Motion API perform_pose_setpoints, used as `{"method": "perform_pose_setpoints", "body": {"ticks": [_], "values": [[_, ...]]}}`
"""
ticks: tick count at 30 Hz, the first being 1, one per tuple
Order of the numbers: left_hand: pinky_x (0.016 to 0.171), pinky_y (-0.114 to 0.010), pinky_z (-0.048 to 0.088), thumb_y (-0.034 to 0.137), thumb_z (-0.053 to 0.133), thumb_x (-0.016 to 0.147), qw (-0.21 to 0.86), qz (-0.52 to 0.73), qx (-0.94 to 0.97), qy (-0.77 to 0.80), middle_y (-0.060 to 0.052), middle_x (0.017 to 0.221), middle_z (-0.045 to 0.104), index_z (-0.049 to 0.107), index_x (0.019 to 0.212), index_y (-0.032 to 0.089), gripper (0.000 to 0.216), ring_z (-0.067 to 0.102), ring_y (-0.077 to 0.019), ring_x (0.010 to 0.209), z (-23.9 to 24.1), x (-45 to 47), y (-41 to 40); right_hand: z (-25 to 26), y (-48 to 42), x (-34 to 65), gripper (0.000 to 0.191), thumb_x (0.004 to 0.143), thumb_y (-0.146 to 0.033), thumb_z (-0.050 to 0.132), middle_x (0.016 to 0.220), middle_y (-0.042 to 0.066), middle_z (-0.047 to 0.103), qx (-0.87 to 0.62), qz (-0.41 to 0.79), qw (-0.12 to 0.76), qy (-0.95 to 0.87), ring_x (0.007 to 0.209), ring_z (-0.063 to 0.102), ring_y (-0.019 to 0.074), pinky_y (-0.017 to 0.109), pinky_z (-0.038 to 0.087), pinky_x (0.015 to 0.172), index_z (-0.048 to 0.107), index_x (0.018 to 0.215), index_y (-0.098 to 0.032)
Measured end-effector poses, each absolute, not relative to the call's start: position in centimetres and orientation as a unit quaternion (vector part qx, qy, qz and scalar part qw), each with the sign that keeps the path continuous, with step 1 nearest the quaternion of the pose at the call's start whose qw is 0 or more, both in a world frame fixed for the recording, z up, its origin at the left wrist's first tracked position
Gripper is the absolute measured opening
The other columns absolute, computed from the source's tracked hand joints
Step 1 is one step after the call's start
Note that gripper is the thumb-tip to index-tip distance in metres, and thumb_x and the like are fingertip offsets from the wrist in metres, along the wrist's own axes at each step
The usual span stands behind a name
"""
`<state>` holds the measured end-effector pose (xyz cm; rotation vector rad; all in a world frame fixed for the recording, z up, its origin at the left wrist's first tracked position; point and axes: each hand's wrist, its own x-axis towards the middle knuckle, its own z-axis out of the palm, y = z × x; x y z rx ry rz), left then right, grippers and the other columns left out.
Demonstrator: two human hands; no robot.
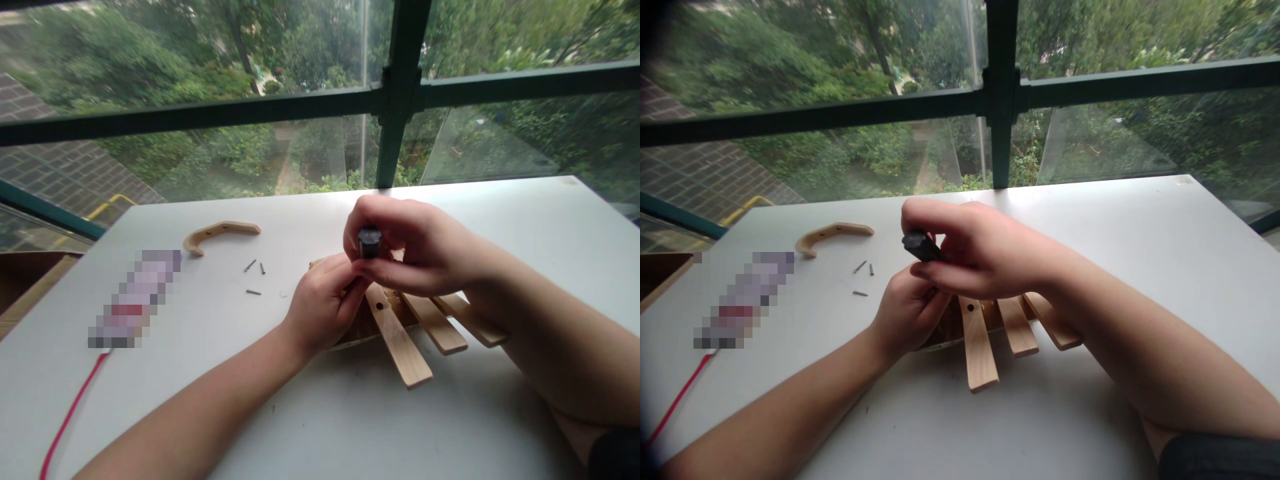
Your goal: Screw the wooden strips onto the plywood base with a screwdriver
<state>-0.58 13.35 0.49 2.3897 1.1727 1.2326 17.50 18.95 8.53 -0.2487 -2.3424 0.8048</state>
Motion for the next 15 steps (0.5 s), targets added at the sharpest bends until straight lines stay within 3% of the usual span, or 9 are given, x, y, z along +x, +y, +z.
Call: {"method": "perform_pose_setpoints", "body": {"ticks": [8, 13, 15], "values": [[0.079, -0.029, 0.052, 0.016, 0.056, 0.091, 0.101, 0.414, 0.818, 0.386, -0.006, 0.095, 0.071, 0.065, 0.095, 0.017, 0.01, 0.065, -0.0174, 0.09, 0.4, -0.7, 13.5, 8.7, 18.7, 17.4, 0.006, 0.087, -0.015, 0.057, 0.08, -0.003, 0.05, -0.11, 0.285, 0.315, -0.899, 0.066, 0.04, 0.0046, 0.018, 0.034, 0.057, 0.053, 0.091, -0.013], [0.074, -0.029, 0.051, 0.019, 0.056, 0.092, 0.104, 0.416, 0.813, 0.394, -0.005, 0.093, 0.07, 0.066, 0.092, 0.017, 0.01, 0.064, -0.0168, 0.084, 0.5, -0.8, 13.4, 9.6, 18.6, 18.1, 0.034, 0.08, -0.006, 0.055, 0.099, 0.005, 0.063, -0.082, 0.312, 0.274, -0.906, 0.077, 0.054, 0.0089, 0.022, 0.044, 0.067, 0.056, 0.113, -0.01], [0.073, -0.029, 0.05, 0.021, 0.057, 0.092, 0.097, 0.413, 0.814, 0.397, -0.005, 0.086, 0.069, 0.064, 0.086, 0.017, 0.011, 0.063, -0.0166, 0.08, 0.4, -0.8, 13.5, 9.8, 18.8, 18.3, 0.03, 0.081, -0.004, 0.053, 0.097, 0.005, 0.065, -0.075, 0.309, 0.262, -0.911, 0.079, 0.056, 0.01, 0.023, 0.045, 0.07, 0.059, 0.11, -0.01]]}}
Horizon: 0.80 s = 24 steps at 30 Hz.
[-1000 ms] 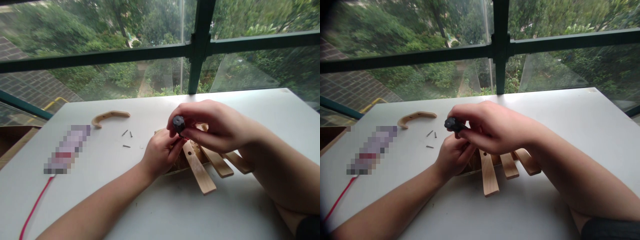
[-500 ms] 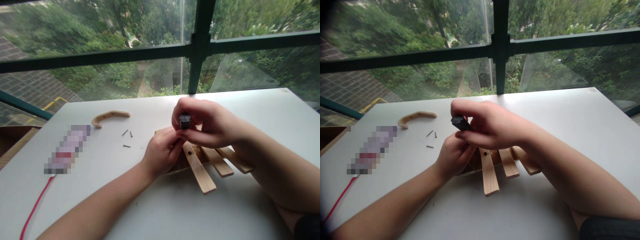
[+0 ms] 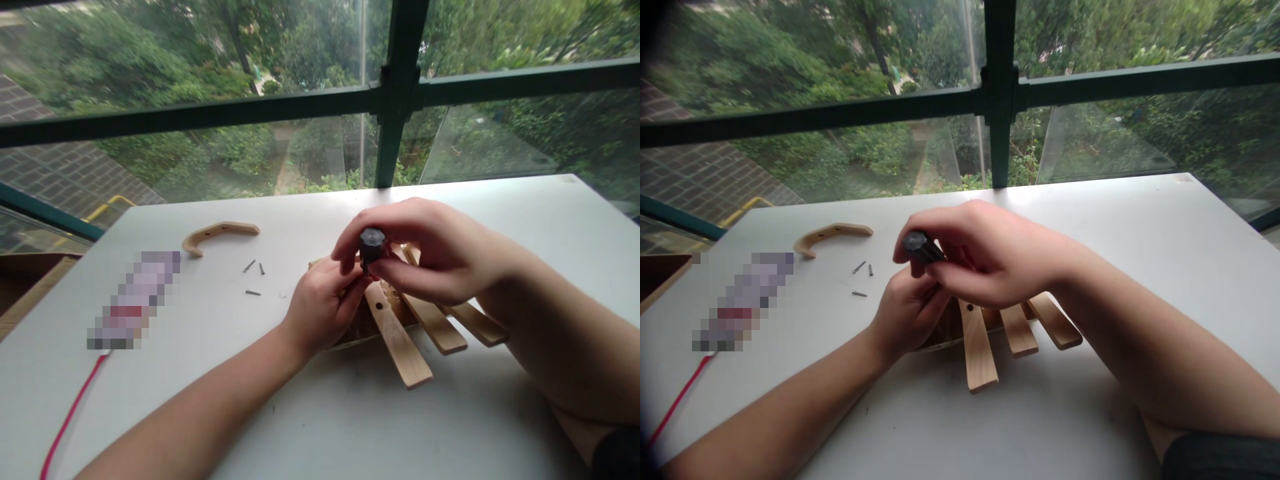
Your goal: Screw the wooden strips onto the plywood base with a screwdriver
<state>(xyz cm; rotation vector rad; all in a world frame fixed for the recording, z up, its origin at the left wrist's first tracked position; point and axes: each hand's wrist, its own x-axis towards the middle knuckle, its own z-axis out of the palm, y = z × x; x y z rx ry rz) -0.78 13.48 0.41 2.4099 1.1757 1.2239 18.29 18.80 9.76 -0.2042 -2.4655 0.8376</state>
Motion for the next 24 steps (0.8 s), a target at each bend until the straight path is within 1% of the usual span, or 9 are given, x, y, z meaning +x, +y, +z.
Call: {"method": "perform_pose_setpoints", "body": {"ticks": [3, 5, 7, 9, 12, 15, 20, 22, 24], "values": [[0.072, -0.029, 0.049, 0.022, 0.057, 0.092, 0.09, 0.41, 0.814, 0.401, -0.004, 0.079, 0.067, 0.061, 0.079, 0.016, 0.015, 0.062, -0.0163, 0.077, 0.4, -0.8, 13.5, 9.7, 19.1, 18.3, 0.014, 0.086, -0.009, 0.054, 0.087, 0.003, 0.064, -0.089, 0.283, 0.257, -0.92, 0.075, 0.054, 0.0092, 0.022, 0.042, 0.066, 0.062, 0.098, -0.011], [0.074, -0.028, 0.05, 0.021, 0.056, 0.092, 0.087, 0.409, 0.818, 0.395, -0.004, 0.082, 0.068, 0.06, 0.079, 0.017, 0.015, 0.063, -0.0165, 0.08, 0.4, -0.8, 13.5, 9.5, 19.3, 18.2, 0.007, 0.087, -0.013, 0.057, 0.081, 0.001, 0.062, -0.096, 0.272, 0.258, -0.922, 0.069, 0.05, 0.0078, 0.021, 0.039, 0.061, 0.06, 0.093, -0.012], [0.076, -0.028, 0.051, 0.019, 0.056, 0.092, 0.086, 0.41, 0.821, 0.388, -0.005, 0.089, 0.07, 0.062, 0.084, 0.017, 0.01, 0.064, -0.017, 0.085, 0.4, -0.7, 13.5, 9.2, 19.3, 18.0, 0.005, 0.086, -0.016, 0.06, 0.074, -0.002, 0.057, -0.1, 0.27, 0.272, -0.918, 0.065, 0.045, 0.0065, 0.02, 0.036, 0.058, 0.058, 0.09, -0.013], [0.079, -0.028, 0.051, 0.018, 0.056, 0.092, 0.087, 0.409, 0.822, 0.386, -0.005, 0.095, 0.071, 0.064, 0.091, 0.017, 0.008, 0.065, -0.0175, 0.09, 0.5, -0.7, 13.4, 8.9, 19.2, 17.8, 0.007, 0.087, -0.019, 0.061, 0.072, -0.003, 0.053, -0.107, 0.272, 0.291, -0.911, 0.064, 0.042, 0.0059, 0.02, 0.034, 0.057, 0.056, 0.087, -0.014], [0.08, -0.029, 0.052, 0.016, 0.055, 0.092, 0.088, 0.405, 0.823, 0.389, -0.005, 0.098, 0.072, 0.065, 0.097, 0.018, 0.011, 0.066, -0.0178, 0.093, 0.5, -0.7, 13.4, 8.6, 19.0, 17.5, 0.012, 0.089, -0.023, 0.061, 0.075, -0.003, 0.053, -0.124, 0.271, 0.306, -0.904, 0.067, 0.041, 0.0061, 0.02, 0.034, 0.058, 0.055, 0.086, -0.014], [0.081, -0.029, 0.052, 0.016, 0.055, 0.091, 0.091, 0.404, 0.823, 0.389, -0.005, 0.098, 0.072, 0.066, 0.098, 0.018, 0.012, 0.066, -0.018, 0.094, 0.4, -0.7, 13.4, 8.4, 18.9, 17.3, 0.012, 0.089, -0.023, 0.061, 0.076, -0.002, 0.053, -0.133, 0.266, 0.315, -0.901, 0.066, 0.041, 0.0058, 0.02, 0.033, 0.058, 0.054, 0.085, -0.014], [0.082, -0.03, 0.053, 0.017, 0.055, 0.091, 0.094, 0.408, 0.818, 0.394, -0.005, 0.096, 0.071, 0.065, 0.094, 0.018, 0.011, 0.066, -0.0183, 0.092, 0.4, -0.7, 13.5, 8.5, 18.8, 17.2, 0.015, 0.086, -0.024, 0.064, 0.07, -0.004, 0.051, -0.122, 0.252, 0.319, -0.905, 0.059, 0.038, 0.0047, 0.02, 0.032, 0.055, 0.054, 0.083, -0.014], [0.08, -0.03, 0.053, 0.019, 0.054, 0.092, 0.105, 0.404, 0.816, 0.4, -0.005, 0.098, 0.071, 0.066, 0.096, 0.018, 0.012, 0.066, -0.0185, 0.091, 0.4, -0.7, 13.5, 8.9, 18.7, 17.5, 0.015, 0.084, -0.024, 0.065, 0.073, -0.003, 0.055, -0.106, 0.265, 0.311, -0.906, 0.059, 0.041, 0.0051, 0.02, 0.035, 0.055, 0.057, 0.09, -0.013], [0.079, -0.031, 0.053, 0.021, 0.054, 0.092, 0.107, 0.397, 0.817, 0.404, -0.006, 0.098, 0.071, 0.067, 0.094, 0.019, 0.013, 0.066, -0.0192, 0.091, 0.5, -0.8, 13.5, 9.4, 18.6, 18.0, 0.024, 0.082, -0.017, 0.062, 0.085, 0.002, 0.063, -0.092, 0.289, 0.29, -0.908, 0.066, 0.051, 0.0077, 0.022, 0.042, 0.062, 0.058, 0.105, -0.011]]}}
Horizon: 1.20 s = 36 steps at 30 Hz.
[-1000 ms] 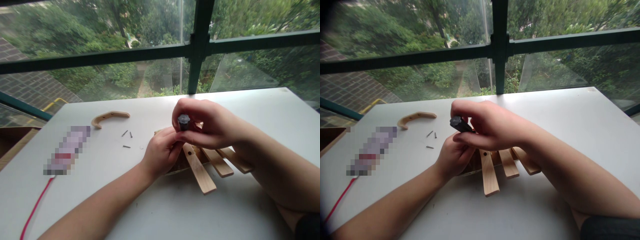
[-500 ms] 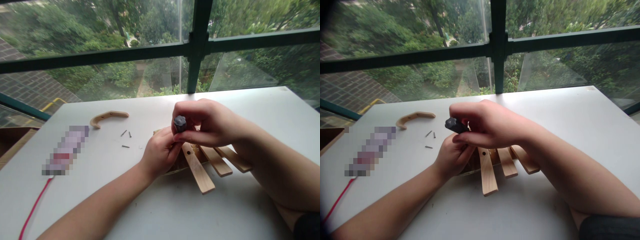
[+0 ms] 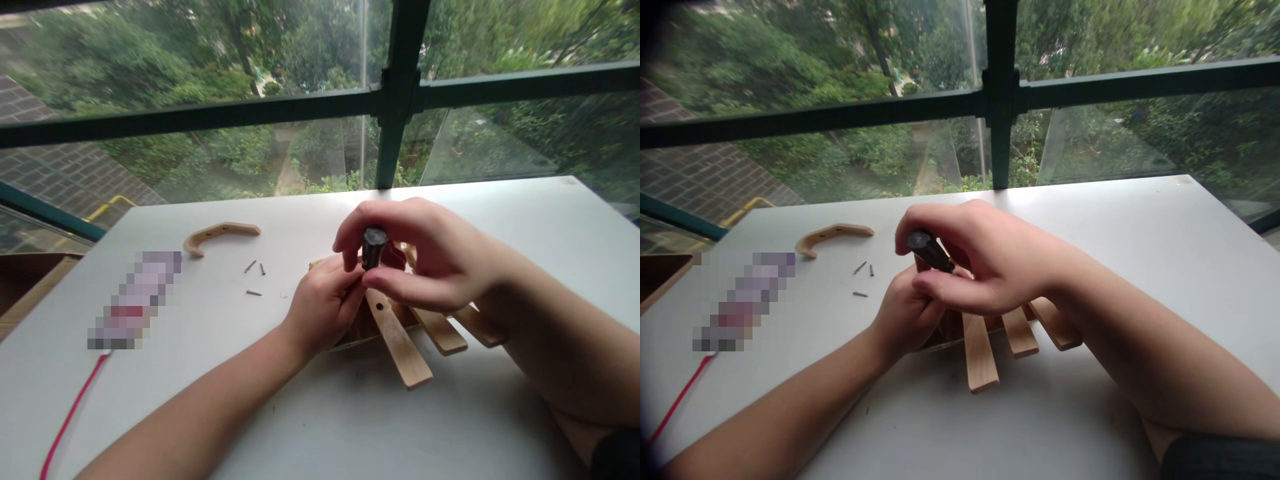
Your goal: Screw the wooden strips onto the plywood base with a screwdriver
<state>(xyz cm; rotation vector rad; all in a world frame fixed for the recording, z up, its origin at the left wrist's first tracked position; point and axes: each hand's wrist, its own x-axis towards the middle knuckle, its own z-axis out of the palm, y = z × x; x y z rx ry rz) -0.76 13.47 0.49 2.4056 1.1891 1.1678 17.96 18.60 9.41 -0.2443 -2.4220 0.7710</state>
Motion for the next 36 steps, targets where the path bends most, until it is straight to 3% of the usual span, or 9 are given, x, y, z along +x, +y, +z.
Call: {"method": "perform_pose_setpoints", "body": {"ticks": [3, 9, 13, 19, 24, 26, 28, 33, 36], "values": [[0.077, -0.031, 0.052, 0.022, 0.055, 0.092, 0.088, 0.394, 0.817, 0.412, -0.006, 0.089, 0.07, 0.066, 0.086, 0.018, 0.013, 0.066, -0.0191, 0.086, 0.4, -0.8, 13.5, 10.1, 18.5, 18.5, 0.033, 0.08, -0.008, 0.055, 0.096, 0.006, 0.068, -0.09, 0.289, 0.262, -0.916, 0.078, 0.059, 0.0117, 0.024, 0.046, 0.071, 0.059, 0.113, -0.011], [0.076, -0.03, 0.053, 0.022, 0.055, 0.093, 0.083, 0.394, 0.82, 0.408, -0.005, 0.086, 0.071, 0.065, 0.084, 0.018, 0.014, 0.066, -0.0182, 0.083, 0.2, -0.8, 13.5, 9.8, 18.8, 18.0, 0.008, 0.088, -0.021, 0.059, 0.075, 0.0, 0.06, -0.124, 0.247, 0.268, -0.923, 0.066, 0.049, 0.0083, 0.023, 0.039, 0.06, 0.061, 0.09, -0.013], [0.078, -0.031, 0.054, 0.021, 0.053, 0.094, 0.091, 0.39, 0.821, 0.406, -0.005, 0.09, 0.072, 0.068, 0.096, 0.019, 0.014, 0.067, -0.0185, 0.086, 0.4, -0.7, 13.4, 9.1, 18.8, 17.6, 0.018, 0.089, -0.029, 0.063, 0.073, -0.003, 0.051, -0.139, 0.256, 0.305, -0.906, 0.066, 0.042, 0.0071, 0.021, 0.035, 0.058, 0.051, 0.082, -0.017], [0.082, -0.033, 0.055, 0.023, 0.053, 0.094, 0.105, 0.394, 0.818, 0.405, -0.006, 0.094, 0.072, 0.067, 0.093, 0.018, 0.015, 0.068, -0.0203, 0.091, 0.5, -0.6, 13.6, 8.5, 18.9, 17.0, 0.023, 0.087, -0.029, 0.065, 0.072, -0.004, 0.048, -0.14, 0.259, 0.331, -0.896, 0.064, 0.039, 0.0064, 0.021, 0.033, 0.057, 0.048, 0.078, -0.016], [0.081, -0.032, 0.054, 0.022, 0.053, 0.095, 0.125, 0.392, 0.813, 0.411, -0.006, 0.099, 0.072, 0.068, 0.1, 0.019, 0.017, 0.067, -0.0191, 0.093, 0.5, -0.6, 13.5, 9.3, 18.8, 17.7, 0.016, 0.084, -0.019, 0.063, 0.083, 0.001, 0.06, -0.103, 0.298, 0.317, -0.895, 0.068, 0.051, 0.0082, 0.022, 0.042, 0.061, 0.058, 0.096, -0.011], [0.08, -0.031, 0.053, 0.022, 0.054, 0.094, 0.113, 0.389, 0.816, 0.411, -0.006, 0.099, 0.071, 0.069, 0.096, 0.019, 0.015, 0.067, -0.019, 0.093, 0.6, -0.6, 13.5, 9.9, 18.7, 18.2, 0.031, 0.081, -0.008, 0.058, 0.102, 0.007, 0.065, -0.074, 0.323, 0.292, -0.897, 0.087, 0.06, 0.0127, 0.024, 0.049, 0.075, 0.058, 0.112, -0.009], [0.081, -0.031, 0.052, 0.022, 0.055, 0.093, 0.094, 0.384, 0.821, 0.411, -0.006, 0.097, 0.071, 0.069, 0.092, 0.018, 0.015, 0.066, -0.019, 0.092, 0.6, -0.7, 13.5, 10.4, 18.7, 18.6, 0.036, 0.08, -0.003, 0.056, 0.106, 0.008, 0.067, -0.074, 0.32, 0.267, -0.906, 0.093, 0.062, 0.0135, 0.025, 0.05, 0.081, 0.059, 0.115, -0.01], [0.08, -0.03, 0.052, 0.021, 0.054, 0.094, 0.086, 0.392, 0.825, 0.398, -0.004, 0.089, 0.071, 0.066, 0.086, 0.018, 0.015, 0.065, -0.0175, 0.087, 0.4, -0.7, 13.7, 10.3, 18.8, 18.4, 0.011, 0.087, -0.016, 0.06, 0.086, 0.002, 0.065, -0.106, 0.268, 0.272, -0.918, 0.073, 0.056, 0.0095, 0.023, 0.047, 0.067, 0.063, 0.098, -0.012], [0.08, -0.03, 0.053, 0.021, 0.054, 0.094, 0.09, 0.392, 0.823, 0.401, -0.005, 0.09, 0.071, 0.067, 0.089, 0.018, 0.014, 0.066, -0.0182, 0.088, 0.4, -0.6, 13.7, 9.7, 18.8, 17.8, 0.014, 0.088, -0.026, 0.064, 0.074, -0.002, 0.057, -0.126, 0.258, 0.292, -0.913, 0.065, 0.047, 0.0072, 0.021, 0.04, 0.059, 0.059, 0.089, -0.014]]}}
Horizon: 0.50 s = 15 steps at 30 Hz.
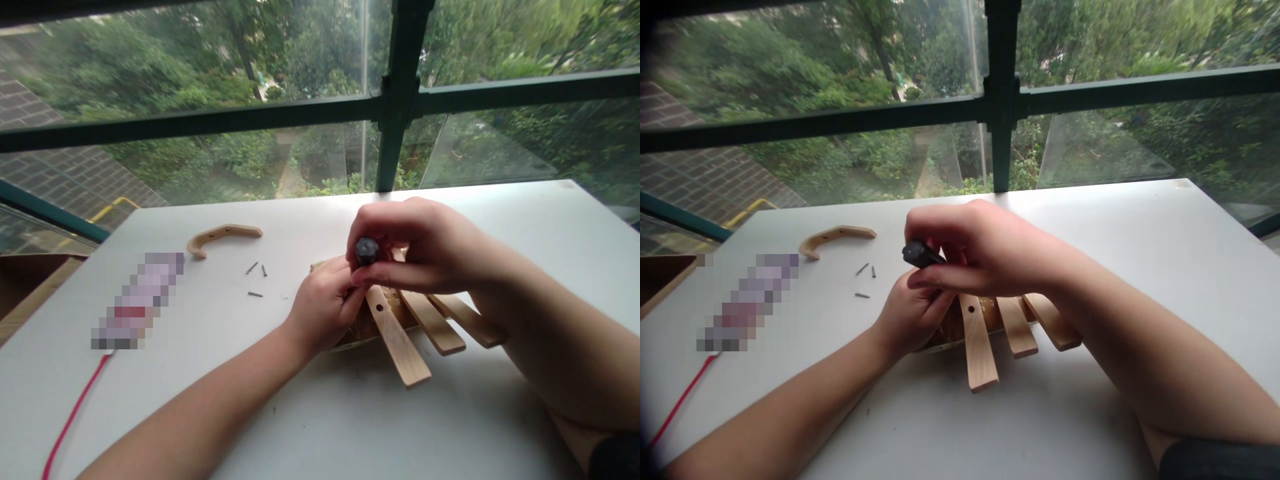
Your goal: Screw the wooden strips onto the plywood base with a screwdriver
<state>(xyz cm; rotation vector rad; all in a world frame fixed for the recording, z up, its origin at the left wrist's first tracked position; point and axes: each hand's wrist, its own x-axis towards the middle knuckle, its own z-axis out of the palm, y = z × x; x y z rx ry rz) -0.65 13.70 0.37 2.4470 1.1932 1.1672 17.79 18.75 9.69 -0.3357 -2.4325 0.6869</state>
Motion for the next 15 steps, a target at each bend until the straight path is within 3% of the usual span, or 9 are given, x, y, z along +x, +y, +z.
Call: {"method": "perform_pose_setpoints", "body": {"ticks": [8, 11, 15], "values": [[0.084, -0.034, 0.054, 0.022, 0.053, 0.094, 0.106, 0.386, 0.821, 0.408, -0.007, 0.101, 0.072, 0.067, 0.099, 0.018, 0.015, 0.067, -0.021, 0.097, 0.3, -0.7, 13.6, 8.8, 18.6, 17.1, 0.016, 0.087, -0.025, 0.065, 0.076, -0.003, 0.05, -0.124, 0.277, 0.331, -0.894, 0.068, 0.041, 0.0057, 0.019, 0.036, 0.06, 0.053, 0.084, -0.014], [0.084, -0.032, 0.053, 0.022, 0.054, 0.094, 0.115, 0.391, 0.818, 0.406, -0.006, 0.101, 0.071, 0.066, 0.099, 0.018, 0.014, 0.066, -0.0195, 0.097, 0.5, -0.7, 13.6, 9.2, 18.7, 17.6, 0.013, 0.085, -0.017, 0.061, 0.085, 0.0, 0.056, -0.097, 0.322, 0.315, -0.887, 0.071, 0.048, 0.0069, 0.02, 0.041, 0.062, 0.056, 0.096, -0.012], [0.082, -0.031, 0.052, 0.021, 0.055, 0.094, 0.118, 0.382, 0.819, 0.412, -0.005, 0.094, 0.07, 0.067, 0.091, 0.018, 0.013, 0.065, -0.018, 0.092, 0.8, -0.6, 13.5, 10.0, 18.8, 18.4, 0.037, 0.079, -0.003, 0.054, 0.103, 0.007, 0.064, -0.08, 0.351, 0.258, -0.896, 0.083, 0.058, 0.0107, 0.023, 0.047, 0.07, 0.056, 0.115, -0.01]]}}
